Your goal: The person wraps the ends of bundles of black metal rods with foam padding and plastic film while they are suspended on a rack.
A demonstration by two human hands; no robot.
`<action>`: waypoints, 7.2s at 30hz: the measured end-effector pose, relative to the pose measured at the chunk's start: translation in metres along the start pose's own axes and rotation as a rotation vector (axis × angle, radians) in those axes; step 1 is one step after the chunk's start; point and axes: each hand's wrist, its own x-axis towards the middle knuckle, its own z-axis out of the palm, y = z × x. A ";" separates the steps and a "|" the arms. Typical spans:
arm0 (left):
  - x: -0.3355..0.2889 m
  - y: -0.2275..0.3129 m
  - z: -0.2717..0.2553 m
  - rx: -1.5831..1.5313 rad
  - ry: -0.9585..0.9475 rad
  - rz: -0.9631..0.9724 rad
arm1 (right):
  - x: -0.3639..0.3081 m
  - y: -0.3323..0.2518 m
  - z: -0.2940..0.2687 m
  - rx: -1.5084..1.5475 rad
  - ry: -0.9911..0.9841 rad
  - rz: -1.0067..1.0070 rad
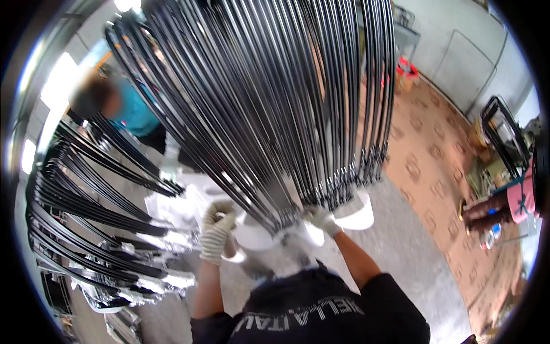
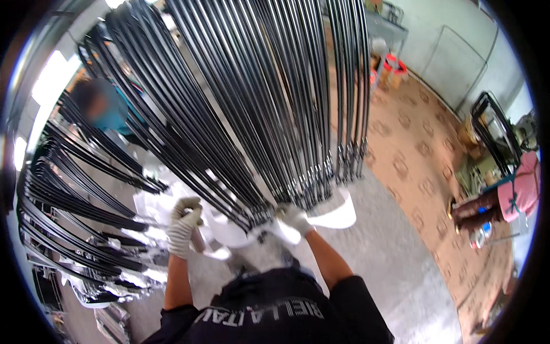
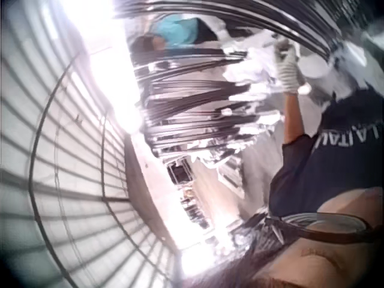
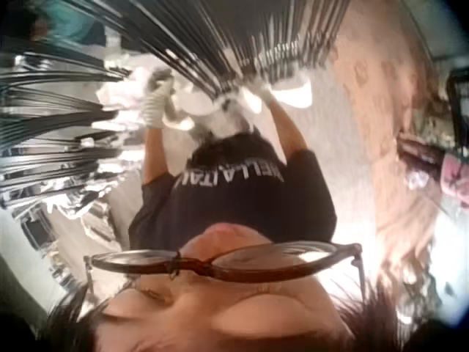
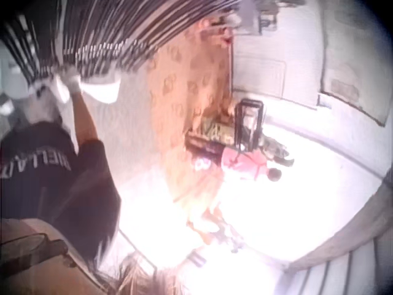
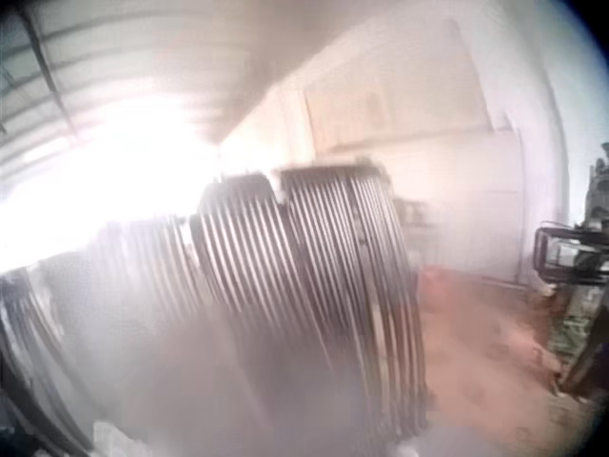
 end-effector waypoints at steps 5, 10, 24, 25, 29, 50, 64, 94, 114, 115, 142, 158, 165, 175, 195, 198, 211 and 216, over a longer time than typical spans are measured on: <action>-0.033 -0.022 0.029 0.311 -0.319 -0.160 | -0.001 -0.002 0.018 0.216 0.016 0.087; -0.034 -0.077 0.075 0.875 -0.782 -0.070 | -0.003 0.019 0.047 0.314 0.159 0.093; 0.057 -0.090 0.158 1.164 -0.839 -0.328 | 0.027 0.048 0.086 0.635 -0.020 0.163; 0.060 -0.080 0.163 0.995 -0.801 -0.587 | 0.027 0.047 0.087 0.689 -0.042 0.150; 0.070 -0.071 0.168 0.702 -0.877 -0.868 | 0.030 0.047 0.085 0.611 -0.146 0.149; 0.012 -0.148 0.156 1.290 -0.974 0.212 | 0.101 0.087 0.166 0.299 -0.251 -0.114; 0.073 -0.089 0.216 2.193 -1.462 0.093 | 0.055 0.057 0.117 0.678 -0.236 -0.214; 0.062 -0.174 0.198 2.679 -1.489 0.085 | 0.041 0.035 0.105 0.553 -0.208 -0.145; 0.063 -0.120 0.198 2.264 -1.506 0.446 | 0.048 0.047 0.092 0.417 -0.051 0.105; 0.064 -0.117 0.200 2.247 -1.515 0.402 | 0.045 0.041 0.084 0.424 -0.052 0.137; -0.022 -0.077 -0.024 0.468 -0.192 -0.655 | 0.015 -0.018 0.064 1.817 -0.209 0.103; -0.017 -0.141 -0.014 0.157 0.000 -0.397 | 0.051 0.009 0.090 1.125 -0.174 0.038; 0.017 -0.144 -0.033 0.800 -0.264 -0.186 | 0.066 -0.015 0.067 0.592 -0.103 -0.031; 0.034 -0.169 -0.049 0.850 -0.351 -0.105 | 0.099 0.006 0.054 -0.016 0.067 -0.108; 0.010 -0.194 -0.077 0.228 -0.045 -0.318 | 0.037 -0.048 0.025 -0.051 0.119 -0.291; 0.005 -0.190 -0.076 0.219 -0.023 -0.351 | 0.037 -0.048 0.023 0.089 -0.071 -0.106; -0.009 -0.179 -0.072 0.179 0.017 -0.329 | 0.015 -0.073 -0.001 -0.364 -0.096 -0.117; -0.007 -0.168 -0.069 0.258 0.028 -0.312 | 0.007 -0.085 -0.004 -0.362 -0.022 -0.080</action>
